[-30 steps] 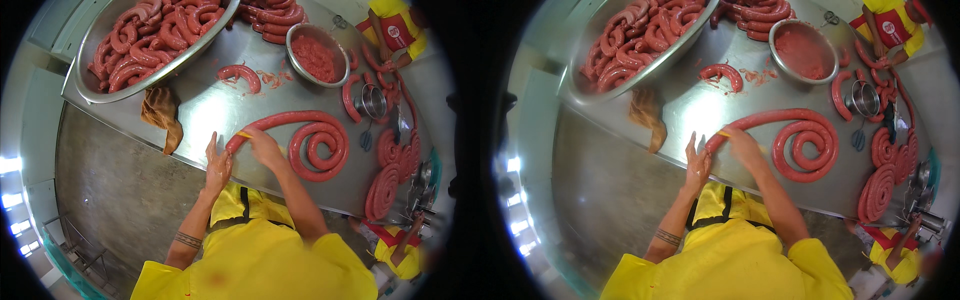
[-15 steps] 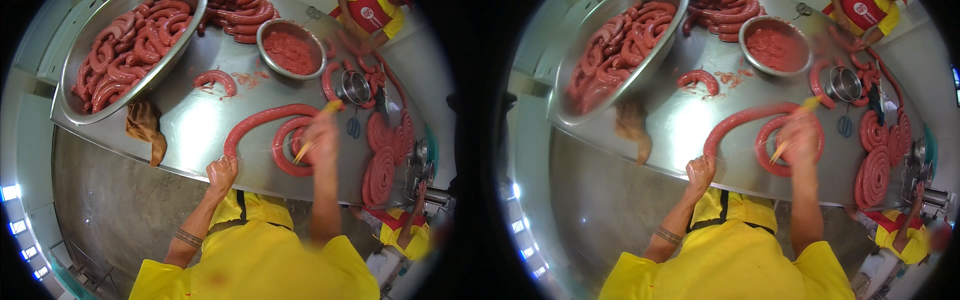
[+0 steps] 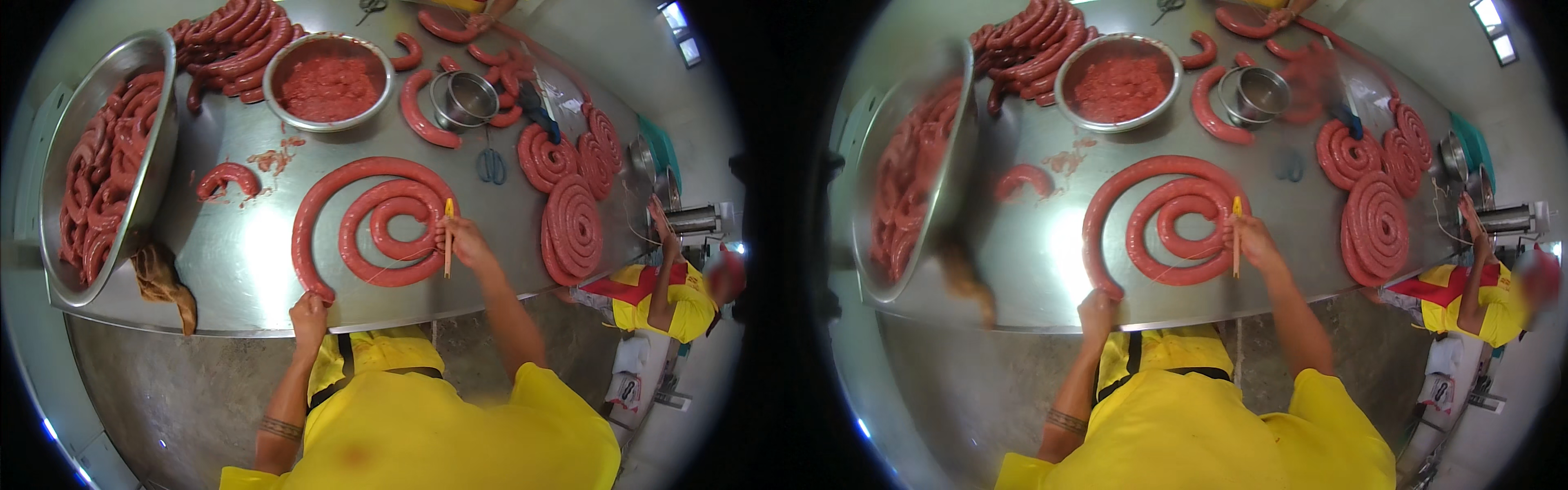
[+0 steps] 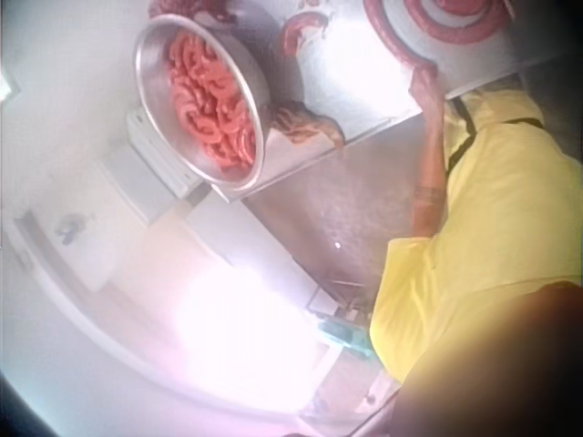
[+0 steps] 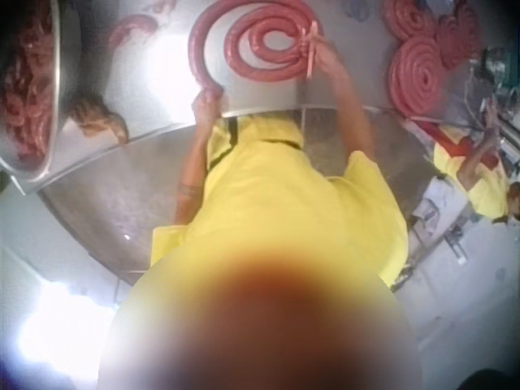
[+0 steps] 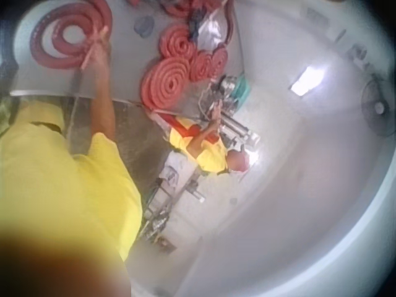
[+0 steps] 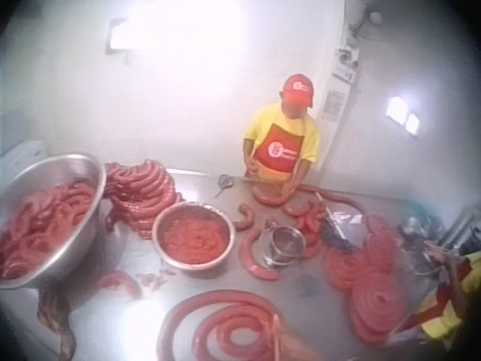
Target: The person coils a long sausage casing into a spiral on a stainless steel table, then uses a yellow tool to puncture the casing at intervals. They cut the casing into linked segments with scissors and continue puncturing each segment. The finished linked sausages remain on the table.
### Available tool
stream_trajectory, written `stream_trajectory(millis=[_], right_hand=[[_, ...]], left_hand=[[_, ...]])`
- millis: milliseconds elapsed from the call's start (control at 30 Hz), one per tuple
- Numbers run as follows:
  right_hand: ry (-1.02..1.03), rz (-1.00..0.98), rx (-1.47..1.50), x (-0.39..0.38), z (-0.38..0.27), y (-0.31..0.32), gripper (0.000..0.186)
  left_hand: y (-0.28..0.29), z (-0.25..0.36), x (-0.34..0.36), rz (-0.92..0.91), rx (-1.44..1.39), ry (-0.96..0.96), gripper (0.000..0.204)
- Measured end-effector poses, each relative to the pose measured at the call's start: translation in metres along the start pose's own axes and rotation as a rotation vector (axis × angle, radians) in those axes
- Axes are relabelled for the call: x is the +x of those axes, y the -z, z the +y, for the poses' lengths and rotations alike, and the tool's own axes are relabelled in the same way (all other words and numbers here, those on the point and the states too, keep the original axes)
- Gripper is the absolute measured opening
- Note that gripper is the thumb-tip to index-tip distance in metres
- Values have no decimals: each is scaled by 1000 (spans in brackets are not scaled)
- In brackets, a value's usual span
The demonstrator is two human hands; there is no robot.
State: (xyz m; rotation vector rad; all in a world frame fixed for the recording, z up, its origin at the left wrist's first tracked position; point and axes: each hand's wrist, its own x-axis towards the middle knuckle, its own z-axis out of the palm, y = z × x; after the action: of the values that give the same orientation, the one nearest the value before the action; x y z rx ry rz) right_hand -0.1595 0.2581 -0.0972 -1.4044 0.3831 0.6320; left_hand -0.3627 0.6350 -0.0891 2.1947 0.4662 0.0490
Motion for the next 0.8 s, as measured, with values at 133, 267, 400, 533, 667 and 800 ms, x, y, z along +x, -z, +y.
stream_trajectory(millis=[133,267,400,533,667,800], right_hand=[[378,293,-794,16,-42,23,34],[494,741,-1032,81,-121,81,41],[290,955,-1403,124,-119,103,53],[427,995,-1392,128,-86,104,58],[464,639,-1589,105,-86,118,48],[227,360,-915,52,-87,125,29]], left_hand=[[0,14,-21,-95,-827,632,25],[-14,33,-21,-50,-1431,784,34],[-36,59,2,148,-1525,931,38],[-73,81,43,333,-999,861,29],[-102,85,64,642,-335,690,56],[-80,70,45,554,-747,709,45]])
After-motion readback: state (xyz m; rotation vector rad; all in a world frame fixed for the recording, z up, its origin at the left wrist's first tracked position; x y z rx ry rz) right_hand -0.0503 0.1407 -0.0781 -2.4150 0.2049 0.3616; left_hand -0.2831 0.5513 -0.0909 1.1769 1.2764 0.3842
